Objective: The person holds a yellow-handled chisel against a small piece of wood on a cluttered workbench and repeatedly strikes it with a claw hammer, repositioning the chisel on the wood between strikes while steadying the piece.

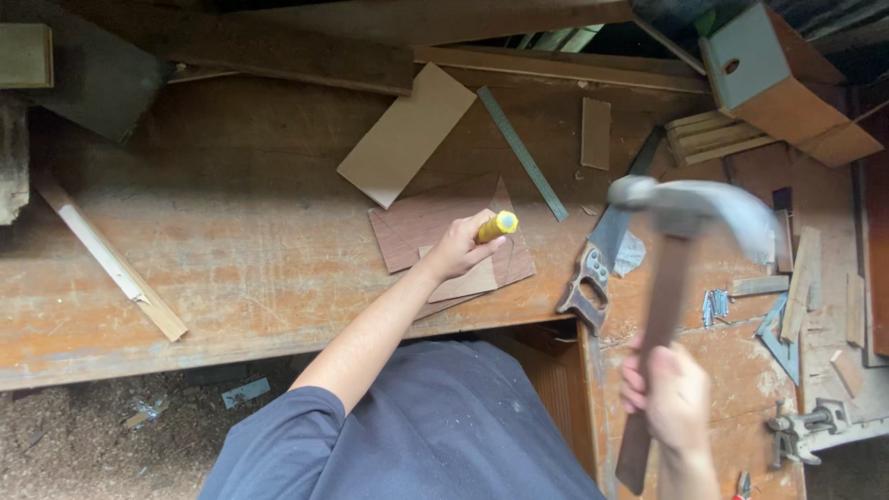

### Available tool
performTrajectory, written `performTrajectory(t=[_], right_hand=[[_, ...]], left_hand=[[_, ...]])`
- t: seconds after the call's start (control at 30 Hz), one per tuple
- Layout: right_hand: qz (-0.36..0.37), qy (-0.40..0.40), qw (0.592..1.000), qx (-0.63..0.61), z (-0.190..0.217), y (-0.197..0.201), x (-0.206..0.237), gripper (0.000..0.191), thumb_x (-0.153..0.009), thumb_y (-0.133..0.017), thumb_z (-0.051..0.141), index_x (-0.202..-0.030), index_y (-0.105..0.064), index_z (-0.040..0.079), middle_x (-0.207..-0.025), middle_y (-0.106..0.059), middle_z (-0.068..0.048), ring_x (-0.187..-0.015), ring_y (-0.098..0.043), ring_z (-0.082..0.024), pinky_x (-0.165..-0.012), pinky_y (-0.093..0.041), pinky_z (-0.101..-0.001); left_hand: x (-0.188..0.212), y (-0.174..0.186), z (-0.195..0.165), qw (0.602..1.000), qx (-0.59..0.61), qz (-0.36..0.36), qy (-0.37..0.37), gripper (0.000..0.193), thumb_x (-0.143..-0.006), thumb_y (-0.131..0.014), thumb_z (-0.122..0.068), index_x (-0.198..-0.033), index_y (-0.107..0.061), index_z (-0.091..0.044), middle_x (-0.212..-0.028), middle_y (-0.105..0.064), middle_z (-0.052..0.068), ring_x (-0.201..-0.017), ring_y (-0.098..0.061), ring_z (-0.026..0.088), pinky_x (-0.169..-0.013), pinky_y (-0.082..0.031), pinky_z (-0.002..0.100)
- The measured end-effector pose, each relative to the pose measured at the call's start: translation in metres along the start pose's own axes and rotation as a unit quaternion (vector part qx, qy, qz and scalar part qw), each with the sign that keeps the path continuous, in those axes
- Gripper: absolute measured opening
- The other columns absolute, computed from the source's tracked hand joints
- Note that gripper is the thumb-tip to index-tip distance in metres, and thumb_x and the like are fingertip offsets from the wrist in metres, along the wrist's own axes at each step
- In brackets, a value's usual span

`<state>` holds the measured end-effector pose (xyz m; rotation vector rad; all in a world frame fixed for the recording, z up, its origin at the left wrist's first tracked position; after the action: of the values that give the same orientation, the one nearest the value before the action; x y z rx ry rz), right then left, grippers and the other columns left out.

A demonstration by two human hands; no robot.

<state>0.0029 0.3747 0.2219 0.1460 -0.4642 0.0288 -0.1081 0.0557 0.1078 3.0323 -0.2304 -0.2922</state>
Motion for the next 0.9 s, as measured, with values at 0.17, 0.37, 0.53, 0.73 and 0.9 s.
performTrajectory(t=[0.17,0.37,0.53,0.73,0.9], right_hand=[[0.033,0.297,0.942,-0.152,0.096,0.049,0.033,0.057,-0.102,-0.04,0.062,-0.116,-0.05,0.008,-0.065,-0.049,-0.01,-0.051,-0.045,-0.02,-0.051,-0.043,-0.0446],[0.187,0.371,0.889,-0.191,0.097,-0.027,0.02,0.047,-0.104,-0.049,0.053,-0.106,-0.054,0.006,-0.061,-0.053,-0.006,-0.053,-0.052,-0.016,-0.052,-0.045,-0.0368],[0.073,0.031,0.975,0.207,-0.018,-0.063,-0.04,0.028,-0.104,-0.053,0.029,-0.095,-0.061,0.003,-0.063,-0.056,-0.001,-0.051,-0.051,-0.006,-0.045,-0.044,-0.026],[-0.038,-0.117,0.992,-0.004,-0.062,-0.013,-0.05,0.032,-0.108,-0.044,0.037,-0.101,-0.049,0.006,-0.058,-0.039,0.0,-0.04,-0.036,-0.009,-0.035,-0.034,-0.0298],[-0.021,-0.153,0.988,0.02,-0.072,-0.014,-0.035,0.036,-0.106,-0.042,0.038,-0.103,-0.054,0.004,-0.06,-0.043,-0.003,-0.042,-0.038,-0.011,-0.036,-0.034,-0.0296]], left_hand=[[0.0,0.0,-0.001,1.0,0.003,-0.003,-0.004,0.02,-0.097,-0.071,-0.017,-0.109,-0.06,-0.006,-0.083,-0.064,0.01,-0.075,-0.064,0.023,-0.07,-0.051,0.035],[-0.001,-0.001,-0.001,1.0,-0.009,-0.003,-0.002,0.019,-0.098,-0.07,-0.018,-0.109,-0.06,-0.006,-0.085,-0.065,0.01,-0.076,-0.065,0.024,-0.071,-0.051,0.035],[0.0,-0.003,0.009,0.999,-0.023,-0.006,0.03,0.02,-0.097,-0.071,-0.02,-0.108,-0.061,-0.007,-0.082,-0.065,0.011,-0.074,-0.065,0.025,-0.069,-0.051,0.035],[-0.002,-0.003,0.009,1.0,-0.023,-0.011,0.01,0.021,-0.096,-0.071,-0.019,-0.109,-0.06,-0.007,-0.082,-0.062,0.013,-0.073,-0.062,0.028,-0.068,-0.05,0.036],[-0.004,-0.006,0.007,1.0,-0.022,-0.01,0.009,0.021,-0.097,-0.071,-0.022,-0.107,-0.06,-0.007,-0.083,-0.064,0.011,-0.075,-0.063,0.026,-0.07,-0.051,0.036]])
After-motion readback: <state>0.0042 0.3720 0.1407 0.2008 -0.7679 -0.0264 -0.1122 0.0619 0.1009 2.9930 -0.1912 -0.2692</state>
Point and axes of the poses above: each hand's wrist, its own x-axis away from the middle knuckle, its own y-axis out of the back of the hand, z = x × y, the point moved 10 cm from there along -x, towards the middle knuckle
